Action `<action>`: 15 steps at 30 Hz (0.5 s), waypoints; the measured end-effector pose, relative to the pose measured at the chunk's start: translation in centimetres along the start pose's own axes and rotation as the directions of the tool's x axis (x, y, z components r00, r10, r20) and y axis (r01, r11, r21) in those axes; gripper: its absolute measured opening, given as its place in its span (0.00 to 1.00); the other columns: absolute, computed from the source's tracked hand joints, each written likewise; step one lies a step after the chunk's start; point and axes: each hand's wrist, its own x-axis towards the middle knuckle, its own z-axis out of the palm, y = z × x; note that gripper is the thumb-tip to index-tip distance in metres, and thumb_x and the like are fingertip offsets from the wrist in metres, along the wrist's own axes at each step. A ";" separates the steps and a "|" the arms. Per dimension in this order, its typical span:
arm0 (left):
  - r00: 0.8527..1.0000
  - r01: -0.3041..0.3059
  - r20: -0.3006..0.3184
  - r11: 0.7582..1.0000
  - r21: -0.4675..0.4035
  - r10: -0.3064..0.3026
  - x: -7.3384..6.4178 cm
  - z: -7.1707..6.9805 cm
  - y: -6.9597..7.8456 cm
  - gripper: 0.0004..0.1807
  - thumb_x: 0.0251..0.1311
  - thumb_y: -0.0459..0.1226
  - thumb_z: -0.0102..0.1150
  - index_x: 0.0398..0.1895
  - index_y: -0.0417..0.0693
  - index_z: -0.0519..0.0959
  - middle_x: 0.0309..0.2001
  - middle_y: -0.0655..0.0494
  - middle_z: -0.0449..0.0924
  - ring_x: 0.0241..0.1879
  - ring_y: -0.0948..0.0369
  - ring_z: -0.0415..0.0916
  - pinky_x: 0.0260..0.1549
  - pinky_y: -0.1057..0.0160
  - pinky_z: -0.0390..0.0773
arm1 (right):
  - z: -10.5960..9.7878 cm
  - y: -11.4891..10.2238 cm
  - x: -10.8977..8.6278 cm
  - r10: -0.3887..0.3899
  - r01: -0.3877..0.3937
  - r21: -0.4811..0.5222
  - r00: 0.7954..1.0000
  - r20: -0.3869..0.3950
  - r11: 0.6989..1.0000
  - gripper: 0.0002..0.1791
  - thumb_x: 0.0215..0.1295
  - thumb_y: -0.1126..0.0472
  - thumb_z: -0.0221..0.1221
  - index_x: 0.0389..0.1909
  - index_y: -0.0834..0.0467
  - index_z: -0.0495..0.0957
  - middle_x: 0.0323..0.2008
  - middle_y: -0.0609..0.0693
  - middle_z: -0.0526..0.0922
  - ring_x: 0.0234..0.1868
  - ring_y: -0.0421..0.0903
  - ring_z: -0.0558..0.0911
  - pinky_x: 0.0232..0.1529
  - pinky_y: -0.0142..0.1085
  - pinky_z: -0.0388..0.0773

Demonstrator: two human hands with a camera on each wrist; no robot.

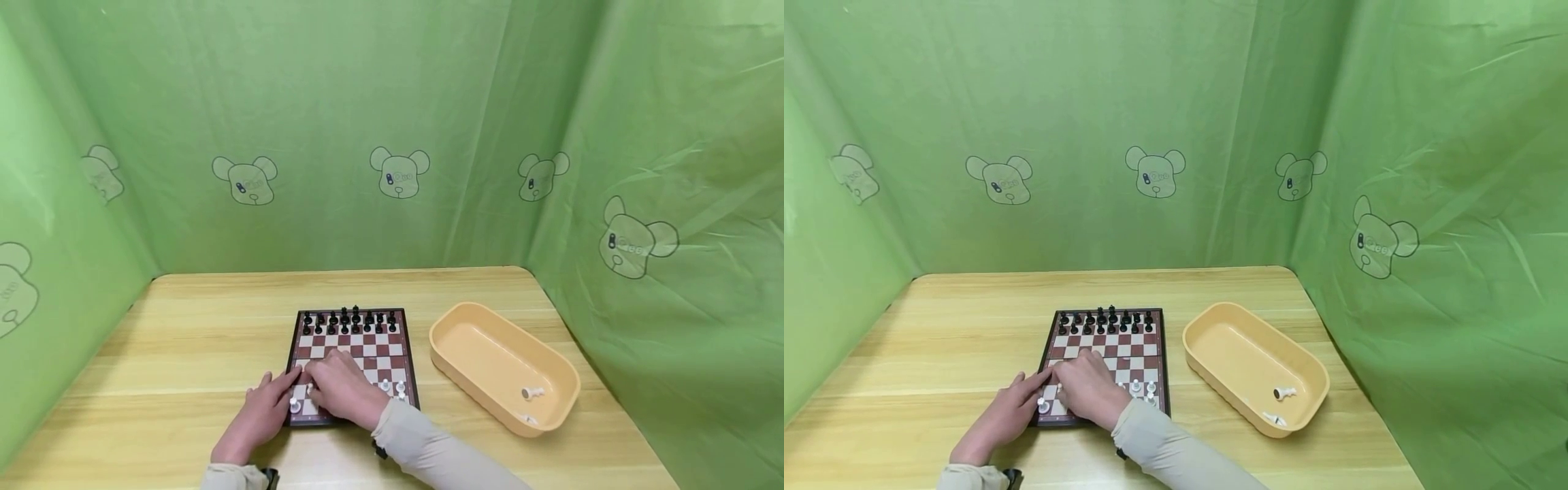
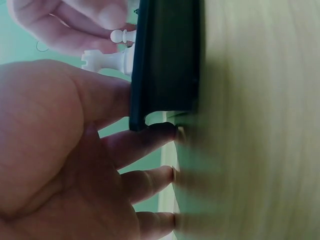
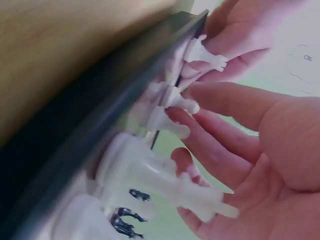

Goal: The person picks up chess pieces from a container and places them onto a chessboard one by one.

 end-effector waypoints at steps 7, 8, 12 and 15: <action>1.000 0.007 0.007 1.000 -0.006 -0.007 -0.1 0.2 -0.2 0.26 0.75 0.32 0.47 0.75 0.44 0.70 0.72 0.36 0.69 0.75 0.27 0.49 0.67 0.21 0.42 | -2.6 0.1 -2.3 0.036 -0.033 0.116 0.999 -0.020 0.993 0.10 0.65 0.57 0.68 0.46 0.53 0.88 0.41 0.42 0.90 0.46 0.40 0.82 0.57 0.39 0.77; 1.000 0.007 0.003 1.000 -0.004 -0.007 -0.1 0.2 -0.2 0.26 0.75 0.32 0.47 0.75 0.43 0.70 0.72 0.36 0.69 0.75 0.27 0.49 0.67 0.21 0.42 | -3.1 0.3 -2.8 0.041 -0.037 0.137 0.999 -0.028 0.990 0.09 0.66 0.57 0.68 0.46 0.53 0.87 0.42 0.42 0.90 0.47 0.40 0.82 0.59 0.40 0.76; 1.000 0.015 -0.002 1.000 -0.002 -0.015 -0.1 0.2 -0.1 0.26 0.75 0.32 0.47 0.75 0.44 0.70 0.72 0.36 0.68 0.75 0.27 0.48 0.68 0.22 0.42 | -5.1 1.7 -5.1 0.062 -0.048 0.206 0.996 -0.063 0.977 0.09 0.68 0.58 0.66 0.47 0.55 0.86 0.46 0.45 0.89 0.50 0.43 0.82 0.62 0.44 0.77; 1.000 0.023 0.000 1.000 -0.003 -0.023 0.0 0.1 0.0 0.26 0.75 0.32 0.47 0.75 0.44 0.70 0.72 0.35 0.68 0.75 0.27 0.48 0.69 0.22 0.41 | -6.4 3.2 -7.1 0.108 -0.088 0.242 0.992 -0.070 0.966 0.12 0.69 0.58 0.65 0.51 0.57 0.85 0.50 0.49 0.88 0.54 0.47 0.83 0.63 0.47 0.78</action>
